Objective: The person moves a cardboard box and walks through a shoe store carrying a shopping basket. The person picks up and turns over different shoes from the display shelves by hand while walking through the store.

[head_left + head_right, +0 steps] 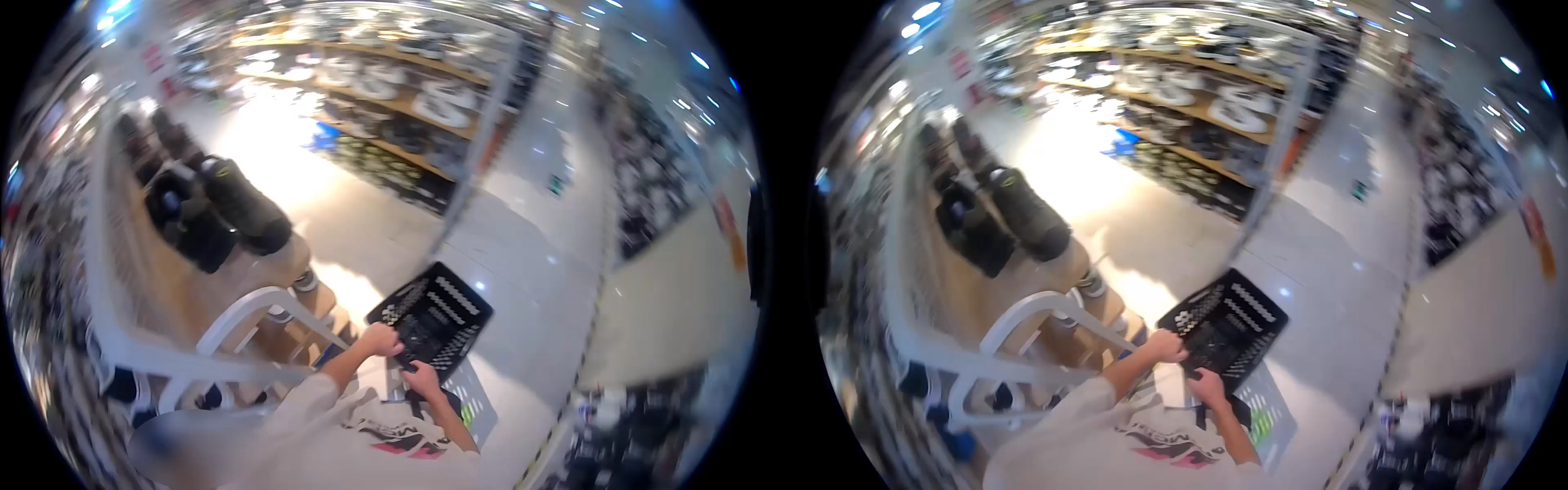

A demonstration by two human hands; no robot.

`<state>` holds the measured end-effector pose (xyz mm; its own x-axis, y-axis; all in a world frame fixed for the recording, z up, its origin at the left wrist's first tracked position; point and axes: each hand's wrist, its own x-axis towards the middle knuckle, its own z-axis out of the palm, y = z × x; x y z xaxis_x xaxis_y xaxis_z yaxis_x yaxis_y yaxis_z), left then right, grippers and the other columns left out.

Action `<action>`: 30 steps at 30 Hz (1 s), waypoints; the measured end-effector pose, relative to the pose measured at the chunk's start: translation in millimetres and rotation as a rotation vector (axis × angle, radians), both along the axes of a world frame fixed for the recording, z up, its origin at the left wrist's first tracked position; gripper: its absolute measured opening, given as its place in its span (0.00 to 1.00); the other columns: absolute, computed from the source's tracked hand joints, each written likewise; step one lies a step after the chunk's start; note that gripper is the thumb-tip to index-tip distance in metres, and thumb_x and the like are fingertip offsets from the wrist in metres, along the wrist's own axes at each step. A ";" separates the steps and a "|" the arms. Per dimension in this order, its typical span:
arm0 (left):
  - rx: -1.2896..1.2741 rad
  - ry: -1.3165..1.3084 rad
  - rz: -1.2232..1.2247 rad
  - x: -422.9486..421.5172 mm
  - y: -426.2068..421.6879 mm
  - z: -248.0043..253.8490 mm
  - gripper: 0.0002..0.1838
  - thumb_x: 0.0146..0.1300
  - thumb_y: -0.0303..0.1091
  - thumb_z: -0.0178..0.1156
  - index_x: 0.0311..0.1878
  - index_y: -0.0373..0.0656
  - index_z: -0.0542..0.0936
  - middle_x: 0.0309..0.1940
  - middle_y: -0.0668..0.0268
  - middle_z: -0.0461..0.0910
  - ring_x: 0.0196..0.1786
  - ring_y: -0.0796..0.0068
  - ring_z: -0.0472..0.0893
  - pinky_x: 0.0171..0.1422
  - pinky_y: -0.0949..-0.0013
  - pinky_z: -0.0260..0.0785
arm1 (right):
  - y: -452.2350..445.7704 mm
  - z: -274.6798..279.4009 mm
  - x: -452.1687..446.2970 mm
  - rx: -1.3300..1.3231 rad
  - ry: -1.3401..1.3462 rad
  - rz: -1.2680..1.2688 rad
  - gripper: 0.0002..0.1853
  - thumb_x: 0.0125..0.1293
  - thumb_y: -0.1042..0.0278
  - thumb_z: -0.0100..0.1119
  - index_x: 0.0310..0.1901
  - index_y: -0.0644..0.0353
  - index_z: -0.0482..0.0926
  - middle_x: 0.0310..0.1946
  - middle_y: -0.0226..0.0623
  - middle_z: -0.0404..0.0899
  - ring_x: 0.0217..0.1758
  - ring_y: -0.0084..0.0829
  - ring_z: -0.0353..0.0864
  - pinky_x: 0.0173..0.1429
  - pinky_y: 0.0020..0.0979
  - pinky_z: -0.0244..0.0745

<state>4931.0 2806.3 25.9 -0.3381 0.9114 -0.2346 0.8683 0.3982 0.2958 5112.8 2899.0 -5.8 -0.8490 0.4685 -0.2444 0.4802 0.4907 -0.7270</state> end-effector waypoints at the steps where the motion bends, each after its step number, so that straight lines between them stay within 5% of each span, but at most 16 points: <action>1: 0.211 0.113 -0.068 -7.5 8.5 -28.9 0.25 0.55 0.52 0.46 0.15 0.42 0.79 0.17 0.54 0.78 0.25 0.52 0.80 0.30 0.54 0.71 | 13.6 -11.7 -7.5 -0.115 0.058 -0.017 0.18 0.46 0.57 0.63 0.36 0.61 0.81 0.30 0.50 0.81 0.40 0.45 0.81 0.46 0.38 0.73; 4: -0.097 -0.018 -0.027 -34.2 76.7 3.1 0.25 0.54 0.52 0.46 0.18 0.39 0.80 0.21 0.52 0.80 0.28 0.50 0.80 0.33 0.53 0.72 | 76.4 4.3 -46.6 -0.162 0.029 0.026 0.15 0.48 0.59 0.63 0.30 0.64 0.80 0.21 0.46 0.79 0.25 0.41 0.80 0.32 0.37 0.73; 15: -0.103 -0.135 -0.098 -117.6 248.3 -8.3 0.25 0.56 0.50 0.46 0.24 0.39 0.83 0.25 0.50 0.81 0.32 0.51 0.81 0.38 0.54 0.74 | 244.2 -13.5 -115.4 0.009 -0.051 -0.162 0.18 0.39 0.57 0.71 0.31 0.58 0.82 0.25 0.40 0.82 0.31 0.36 0.82 0.38 0.33 0.75; 16: -0.090 -0.144 -0.095 -121.3 255.8 -15.1 0.25 0.56 0.51 0.46 0.25 0.38 0.83 0.25 0.50 0.81 0.32 0.51 0.82 0.39 0.54 0.74 | 251.0 -3.2 -120.4 -0.073 -0.134 -0.179 0.20 0.40 0.56 0.71 0.36 0.56 0.82 0.33 0.41 0.83 0.39 0.40 0.82 0.46 0.35 0.76; 20: -0.125 -0.168 -0.149 -159.3 299.4 -16.7 0.26 0.57 0.51 0.45 0.29 0.37 0.83 0.30 0.48 0.81 0.36 0.52 0.82 0.44 0.54 0.74 | 284.1 -8.3 -150.4 -0.094 -0.155 -0.278 0.21 0.39 0.56 0.71 0.39 0.52 0.82 0.36 0.37 0.83 0.42 0.36 0.82 0.50 0.33 0.75; 30: -0.125 -0.115 -0.275 -256.1 448.4 -19.1 0.27 0.57 0.54 0.48 0.29 0.38 0.83 0.29 0.50 0.81 0.35 0.52 0.82 0.42 0.56 0.75 | 397.9 0.4 -238.7 -0.063 -0.091 -0.389 0.24 0.40 0.52 0.68 0.42 0.52 0.82 0.37 0.39 0.83 0.42 0.38 0.82 0.49 0.34 0.76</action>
<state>4674.9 3254.8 6.7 -0.0474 0.9268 -0.3725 0.9121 0.1922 0.3622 4874.1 3296.8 -5.4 -0.5851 0.7321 -0.3488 0.6848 0.2157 -0.6961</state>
